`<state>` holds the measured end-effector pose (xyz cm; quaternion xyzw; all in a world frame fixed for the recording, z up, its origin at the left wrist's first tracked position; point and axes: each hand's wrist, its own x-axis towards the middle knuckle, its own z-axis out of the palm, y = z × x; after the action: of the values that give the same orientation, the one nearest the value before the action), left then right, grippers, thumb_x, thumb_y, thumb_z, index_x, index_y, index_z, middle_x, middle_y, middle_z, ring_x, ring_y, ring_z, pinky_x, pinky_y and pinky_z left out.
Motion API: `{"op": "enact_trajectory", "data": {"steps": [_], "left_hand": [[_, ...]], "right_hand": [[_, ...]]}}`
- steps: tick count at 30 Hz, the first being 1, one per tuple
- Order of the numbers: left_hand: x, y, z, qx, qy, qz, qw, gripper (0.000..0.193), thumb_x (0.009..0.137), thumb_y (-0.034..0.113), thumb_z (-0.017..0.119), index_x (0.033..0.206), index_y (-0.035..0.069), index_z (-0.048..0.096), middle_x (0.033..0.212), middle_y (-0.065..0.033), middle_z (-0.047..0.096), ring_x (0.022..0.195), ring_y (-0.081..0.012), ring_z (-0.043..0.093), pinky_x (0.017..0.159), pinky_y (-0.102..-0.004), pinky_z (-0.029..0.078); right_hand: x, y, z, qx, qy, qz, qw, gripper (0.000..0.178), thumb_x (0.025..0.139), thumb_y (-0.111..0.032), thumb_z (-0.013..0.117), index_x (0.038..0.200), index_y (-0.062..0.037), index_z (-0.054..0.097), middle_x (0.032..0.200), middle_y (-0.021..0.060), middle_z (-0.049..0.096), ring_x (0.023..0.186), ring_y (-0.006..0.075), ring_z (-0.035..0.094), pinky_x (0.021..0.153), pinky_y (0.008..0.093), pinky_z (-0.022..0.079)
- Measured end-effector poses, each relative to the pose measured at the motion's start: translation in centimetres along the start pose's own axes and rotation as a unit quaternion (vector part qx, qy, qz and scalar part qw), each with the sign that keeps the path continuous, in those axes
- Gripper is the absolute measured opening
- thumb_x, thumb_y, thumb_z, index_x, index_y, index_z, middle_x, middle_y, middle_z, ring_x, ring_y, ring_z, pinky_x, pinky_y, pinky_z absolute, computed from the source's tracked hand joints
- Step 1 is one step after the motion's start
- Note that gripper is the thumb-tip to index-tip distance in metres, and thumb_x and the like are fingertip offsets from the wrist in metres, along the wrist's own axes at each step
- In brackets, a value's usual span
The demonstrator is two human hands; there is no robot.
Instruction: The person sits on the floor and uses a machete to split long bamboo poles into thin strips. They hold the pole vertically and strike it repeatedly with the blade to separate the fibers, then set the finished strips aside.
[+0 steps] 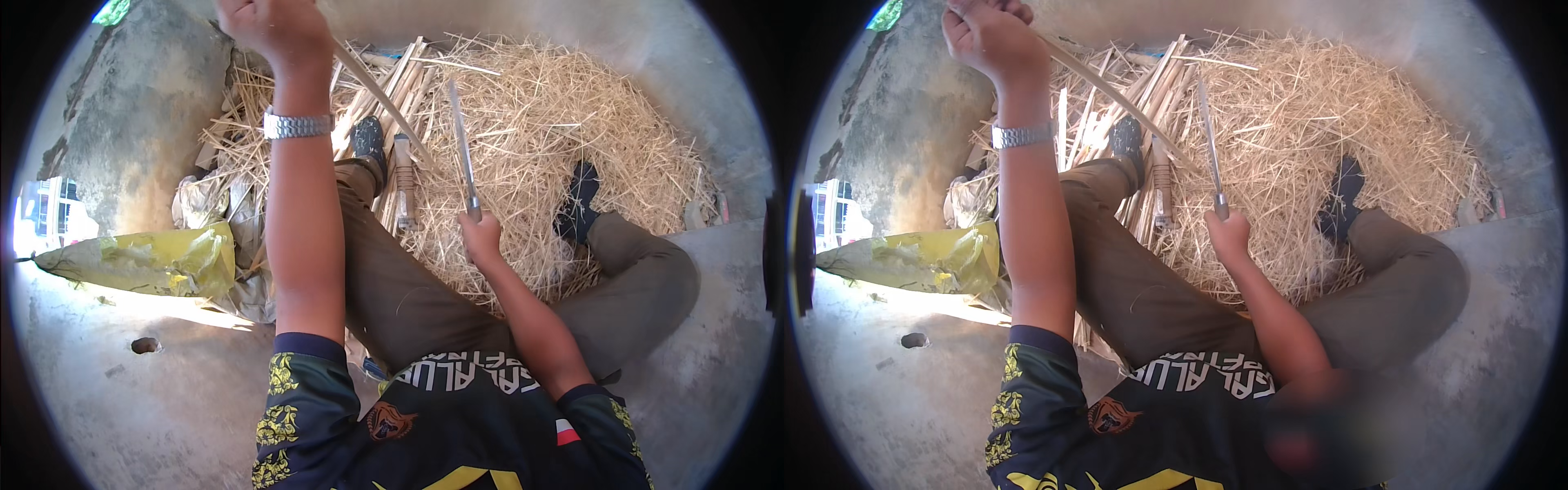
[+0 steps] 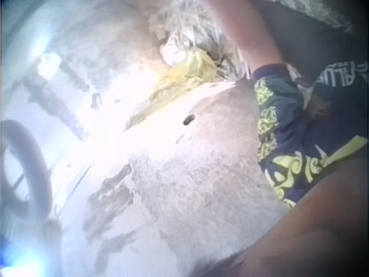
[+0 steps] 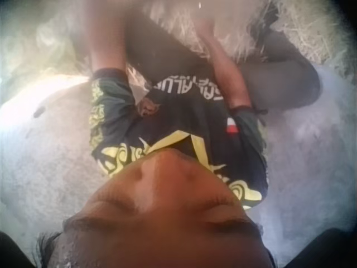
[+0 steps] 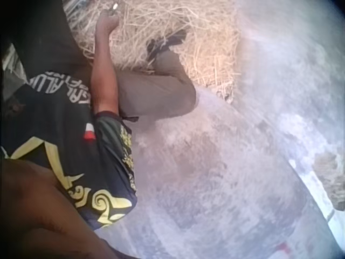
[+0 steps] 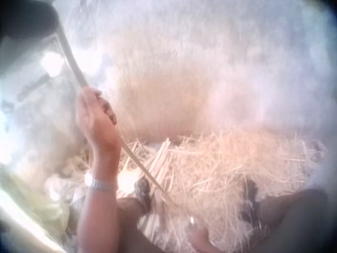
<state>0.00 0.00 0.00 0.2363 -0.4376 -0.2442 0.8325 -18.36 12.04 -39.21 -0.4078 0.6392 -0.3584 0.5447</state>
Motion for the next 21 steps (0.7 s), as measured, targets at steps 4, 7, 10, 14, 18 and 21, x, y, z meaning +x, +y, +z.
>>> {"op": "enact_trajectory", "data": {"steps": [4,7,10,14,18,21], "left_hand": [[1.8,-0.6,-1.0,-0.022,0.059,0.002,0.998,0.035,0.11,0.04,0.047,0.091,0.011,0.053,0.064,0.0068,0.039,0.05,-0.0024,0.034,0.042,-0.0203,0.026],[0.9,-2.0,-1.1,0.135,0.071,0.121,0.981,0.035,0.11,0.04,0.047,0.09,0.012,0.052,0.064,0.0068,0.038,0.049,-0.0025,0.033,0.041,-0.0204,0.026],[-0.3,0.2,0.0,-0.201,0.031,-0.119,0.972,0.034,0.11,0.039,0.048,0.089,0.012,0.051,0.065,0.0067,0.038,0.049,-0.0026,0.034,0.04,-0.0203,0.026],[0.3,0.4,-1.5,-0.274,0.024,-0.155,0.949,0.034,0.11,0.038,0.048,0.089,0.012,0.051,0.065,0.0068,0.039,0.049,-0.0024,0.034,0.04,-0.0199,0.026],[0.6,-2.1,-2.6,0.148,0.067,0.142,0.977,0.034,0.11,0.038,0.049,0.089,0.012,0.052,0.065,0.007,0.04,0.049,-0.0021,0.035,0.04,-0.0198,0.026],[1.1,-2.5,-2.0,0.15,0.057,0.16,0.974,0.035,0.109,0.039,0.049,0.092,0.009,0.051,0.065,0.0027,0.043,0.049,-0.0043,0.037,0.041,-0.0222,0.029]], "right_hand": [[-0.4,1.3,1.1,0.045,0.009,-0.029,0.999,0.018,0.082,-0.015,0.07,0.075,-0.0003,0.061,0.057,0.0048,0.055,0.042,0.0158,0.049,0.042,0.0356,0.041],[-1.7,2.7,0.7,-0.03,-0.036,0.137,0.989,0.016,0.08,-0.014,0.069,0.074,0.0003,0.062,0.057,0.0053,0.056,0.042,0.0152,0.049,0.042,0.0363,0.04],[-0.7,2.4,-0.7,-0.087,-0.037,0.175,0.98,0.015,0.079,-0.013,0.068,0.073,-0.0002,0.064,0.057,0.0049,0.055,0.043,0.0158,0.05,0.044,0.0362,0.039],[-1.8,-2.5,-1.2,-0.077,0.023,0.099,0.992,0.026,0.082,-0.02,0.067,0.076,0.0049,0.063,0.067,0.0117,0.063,0.06,0.0229,0.061,0.061,0.0412,0.047],[-2.3,-4.1,-1.0,0.035,0.075,-0.054,0.995,0.028,0.083,-0.019,0.067,0.068,0.0,0.054,0.059,0.0048,0.054,0.057,0.0134,0.052,0.055,0.0379,0.041],[-0.9,2.2,0.2,0.147,0.061,0.005,0.987,0.028,0.083,-0.02,0.069,0.068,-0.0005,0.054,0.059,0.004,0.053,0.057,0.0122,0.051,0.053,0.0373,0.039]]}}
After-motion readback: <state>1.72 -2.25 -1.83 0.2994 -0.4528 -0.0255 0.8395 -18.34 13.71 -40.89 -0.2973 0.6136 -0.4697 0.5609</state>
